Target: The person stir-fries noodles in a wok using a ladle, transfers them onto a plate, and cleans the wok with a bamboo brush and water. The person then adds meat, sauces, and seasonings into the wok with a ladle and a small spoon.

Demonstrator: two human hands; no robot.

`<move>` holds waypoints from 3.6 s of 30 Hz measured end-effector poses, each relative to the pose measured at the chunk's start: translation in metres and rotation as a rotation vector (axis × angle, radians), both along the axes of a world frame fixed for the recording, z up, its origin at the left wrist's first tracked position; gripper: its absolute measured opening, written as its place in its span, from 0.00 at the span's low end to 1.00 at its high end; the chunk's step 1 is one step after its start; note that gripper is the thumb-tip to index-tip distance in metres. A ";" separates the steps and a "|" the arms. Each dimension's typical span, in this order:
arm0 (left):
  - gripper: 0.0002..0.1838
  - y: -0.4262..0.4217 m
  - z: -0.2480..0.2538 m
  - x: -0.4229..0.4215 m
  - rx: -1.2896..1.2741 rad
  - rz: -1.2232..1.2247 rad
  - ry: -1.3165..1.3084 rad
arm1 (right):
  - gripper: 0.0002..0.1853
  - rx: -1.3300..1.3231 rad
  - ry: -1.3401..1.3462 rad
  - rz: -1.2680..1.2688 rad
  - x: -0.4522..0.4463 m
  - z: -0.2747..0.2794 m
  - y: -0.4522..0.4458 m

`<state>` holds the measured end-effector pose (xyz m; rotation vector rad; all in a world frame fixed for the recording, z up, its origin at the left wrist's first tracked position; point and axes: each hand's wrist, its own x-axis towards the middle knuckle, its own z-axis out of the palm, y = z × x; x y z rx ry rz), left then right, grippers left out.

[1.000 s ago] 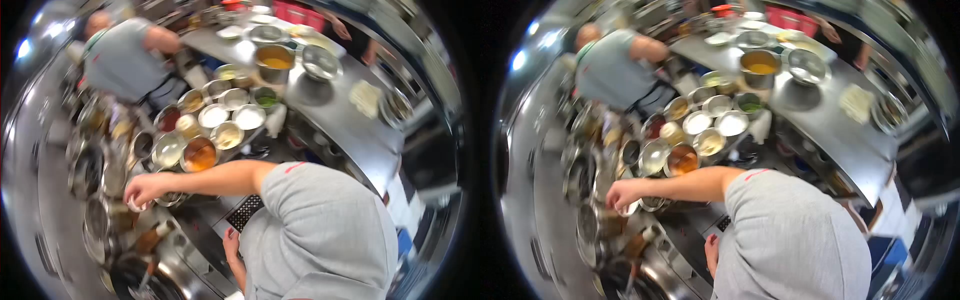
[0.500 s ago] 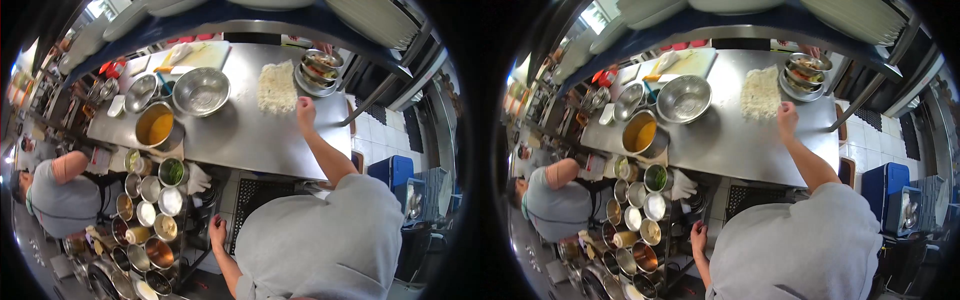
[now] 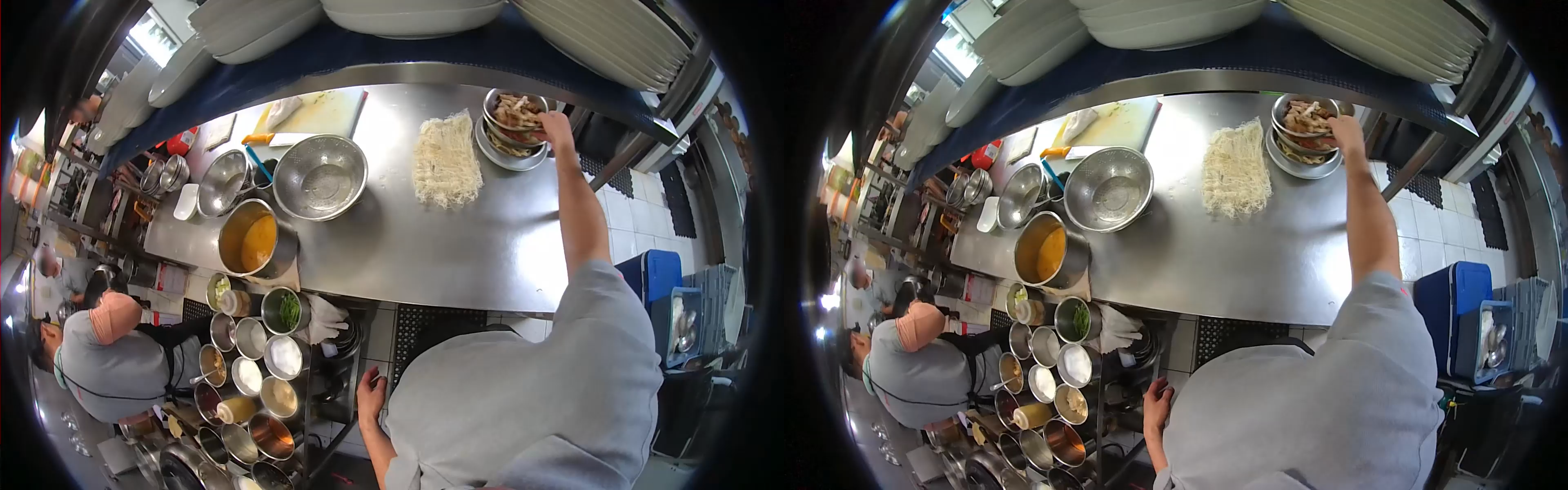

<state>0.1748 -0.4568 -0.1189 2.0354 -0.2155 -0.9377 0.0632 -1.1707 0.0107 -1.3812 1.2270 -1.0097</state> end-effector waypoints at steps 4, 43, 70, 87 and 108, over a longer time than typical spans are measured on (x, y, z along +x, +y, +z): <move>0.23 0.013 -0.011 -0.006 -0.044 0.106 0.007 | 0.17 -0.507 0.439 -0.009 -0.007 0.027 0.029; 0.29 0.623 0.168 -0.458 1.472 1.718 -0.275 | 0.36 -0.759 0.242 3.270 -0.021 0.063 1.133; 0.25 0.256 0.101 -0.105 -0.139 0.761 -0.447 | 0.35 0.322 -0.276 3.010 0.137 0.099 0.802; 0.19 -0.029 0.007 0.033 -0.609 0.236 -0.209 | 0.33 0.552 0.512 2.412 0.203 0.045 0.624; 0.17 0.212 0.035 -0.217 -0.562 1.351 -0.341 | 0.20 1.084 0.579 2.091 0.184 0.128 0.635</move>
